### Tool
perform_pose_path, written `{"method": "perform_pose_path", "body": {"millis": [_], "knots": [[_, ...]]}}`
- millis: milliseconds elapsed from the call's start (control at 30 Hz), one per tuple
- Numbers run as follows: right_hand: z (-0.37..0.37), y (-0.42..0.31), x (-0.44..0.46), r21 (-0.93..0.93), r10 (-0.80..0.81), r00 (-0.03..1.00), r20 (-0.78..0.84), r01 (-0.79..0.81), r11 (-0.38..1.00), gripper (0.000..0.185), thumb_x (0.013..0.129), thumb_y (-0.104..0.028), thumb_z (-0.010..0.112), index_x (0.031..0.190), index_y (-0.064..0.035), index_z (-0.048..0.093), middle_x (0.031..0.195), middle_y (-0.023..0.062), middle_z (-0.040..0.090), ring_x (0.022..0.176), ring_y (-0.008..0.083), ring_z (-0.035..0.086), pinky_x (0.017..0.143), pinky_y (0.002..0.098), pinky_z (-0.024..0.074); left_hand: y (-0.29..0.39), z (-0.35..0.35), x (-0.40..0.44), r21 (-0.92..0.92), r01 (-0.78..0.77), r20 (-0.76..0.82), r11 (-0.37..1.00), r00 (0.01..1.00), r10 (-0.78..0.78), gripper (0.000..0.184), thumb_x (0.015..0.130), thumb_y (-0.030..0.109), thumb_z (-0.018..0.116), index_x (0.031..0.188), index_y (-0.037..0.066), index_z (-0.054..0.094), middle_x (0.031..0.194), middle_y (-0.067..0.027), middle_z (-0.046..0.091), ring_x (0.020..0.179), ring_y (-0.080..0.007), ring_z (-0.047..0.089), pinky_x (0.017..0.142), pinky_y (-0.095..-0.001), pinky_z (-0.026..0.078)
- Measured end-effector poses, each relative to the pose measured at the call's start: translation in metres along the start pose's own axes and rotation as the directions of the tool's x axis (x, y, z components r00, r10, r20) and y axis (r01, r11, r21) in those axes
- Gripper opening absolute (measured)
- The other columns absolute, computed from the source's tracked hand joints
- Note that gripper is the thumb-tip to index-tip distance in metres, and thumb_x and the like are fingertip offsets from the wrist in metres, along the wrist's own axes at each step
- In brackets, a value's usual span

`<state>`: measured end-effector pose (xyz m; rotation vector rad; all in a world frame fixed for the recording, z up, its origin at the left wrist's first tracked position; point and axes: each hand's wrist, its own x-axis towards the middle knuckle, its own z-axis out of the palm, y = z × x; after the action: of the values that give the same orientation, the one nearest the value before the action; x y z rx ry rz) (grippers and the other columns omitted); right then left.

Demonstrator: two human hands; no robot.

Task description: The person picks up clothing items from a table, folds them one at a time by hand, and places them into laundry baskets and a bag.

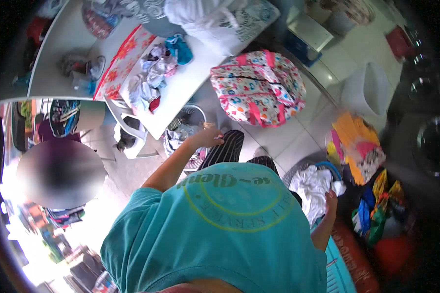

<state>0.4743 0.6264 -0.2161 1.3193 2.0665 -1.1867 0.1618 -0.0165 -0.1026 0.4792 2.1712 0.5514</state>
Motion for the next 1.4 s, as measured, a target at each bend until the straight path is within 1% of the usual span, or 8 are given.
{"method": "perform_pose_path", "body": {"millis": [233,367,433,567,767,1000,1267,1400], "knots": [[0.020,-0.172,0.029,-0.671,-0.537,0.802,0.264,0.552,0.494,0.040,0.082,-0.015,0.062,0.120,-0.0055,0.052,0.108,0.0153,0.061,0.097,0.0238,0.059,0.083,0.0326,0.0453,-0.160,0.006,0.035,-0.404,-0.271,-0.217,0.874,0.956,0.196,0.031,0.084,0.036,0.058,0.096,0.008,0.064,0.096,-0.0126,0.064,0.089,-0.0276,0.061,0.079,-0.0367,0.047],[0.084,-0.311,-0.041,-0.451,-0.400,0.878,0.262,0.478,0.754,0.039,0.081,-0.015,0.060,0.118,-0.0054,0.054,0.104,0.0157,0.062,0.096,0.0216,0.060,0.081,0.0319,0.0461,-0.242,-0.036,0.084,0.257,-0.150,-0.110,0.955,0.977,0.183,0.028,0.084,0.034,0.057,0.096,0.010,0.065,0.088,-0.0086,0.066,0.079,-0.0214,0.062,0.071,-0.0306,0.049],[0.116,-0.371,-0.061,-0.482,-0.281,0.907,0.313,0.407,0.776,0.040,0.081,-0.014,0.060,0.119,-0.0045,0.053,0.105,0.0145,0.062,0.095,0.0185,0.059,0.080,0.0302,0.0458,-0.309,-0.041,0.133,-0.258,-0.114,-0.127,0.960,0.988,0.083,0.030,0.084,0.035,0.058,0.101,0.012,0.065,0.086,-0.0066,0.066,0.079,-0.0190,0.062,0.072,-0.0310,0.049],[0.177,-0.434,-0.061,-0.334,-0.378,0.849,0.368,0.501,0.799,0.046,0.083,-0.015,0.059,0.125,-0.0015,0.047,0.111,0.0145,0.059,0.098,0.0201,0.058,0.085,0.0304,0.0448,-0.288,-0.173,0.148,-0.979,-0.097,-0.172,0.178,0.859,-0.482,0.040,0.083,0.036,0.061,0.115,0.014,0.058,0.099,-0.0053,0.064,0.083,-0.0206,0.060,0.072,-0.0332,0.049],[0.268,-0.577,-0.138,-0.269,-0.390,0.804,0.449,0.538,0.799,0.044,0.083,-0.009,0.058,0.125,-0.0008,0.047,0.120,0.0179,0.054,0.106,0.0274,0.056,0.090,0.0355,0.0430,-0.334,-0.243,0.229,-0.961,-0.245,-0.057,-0.126,0.626,-0.777,0.045,0.083,0.032,0.062,0.121,0.011,0.054,0.110,-0.0088,0.061,0.107,-0.0241,0.052,0.088,-0.0330,0.041],[0.363,-0.660,-0.134,-0.311,-0.512,0.601,0.614,0.780,0.543,0.046,0.080,-0.007,0.060,0.124,-0.0031,0.047,0.125,0.0194,0.049,0.115,0.0342,0.048,0.095,0.0390,0.0388,-0.289,-0.278,0.174,-0.532,-0.423,-0.838,0.733,0.385,-0.386,0.015,0.086,0.014,0.056,0.089,0.005,0.067,0.084,-0.0147,0.063,0.082,-0.0245,0.059,0.073,-0.0346,0.044],[0.502,-0.729,-0.134,-0.073,-0.847,0.031,0.530,0.997,-0.009,0.043,0.069,-0.013,0.068,0.109,-0.0068,0.055,0.116,0.0192,0.054,0.100,0.0405,0.055,0.081,0.0464,0.0451,-0.185,-0.311,0.043,-0.722,-0.659,-0.499,0.211,0.707,0.501,0.013,0.082,0.002,0.057,0.089,0.001,0.067,0.088,-0.0109,0.064,0.085,-0.0207,0.058,0.079,-0.0311,0.045],[0.494,-0.691,-0.117,-0.193,-0.716,0.419,0.559,0.905,0.379,0.030,0.073,-0.017,0.068,0.096,-0.0002,0.058,0.084,0.0179,0.064,0.078,0.0369,0.062,0.069,0.0407,0.0487,-0.273,-0.295,0.079,-0.602,-0.502,-0.600,0.620,0.797,0.063,0.016,0.081,0.012,0.062,0.094,0.005,0.066,0.090,-0.0113,0.064,0.089,-0.0241,0.059,0.079,-0.0342,0.046]]}}
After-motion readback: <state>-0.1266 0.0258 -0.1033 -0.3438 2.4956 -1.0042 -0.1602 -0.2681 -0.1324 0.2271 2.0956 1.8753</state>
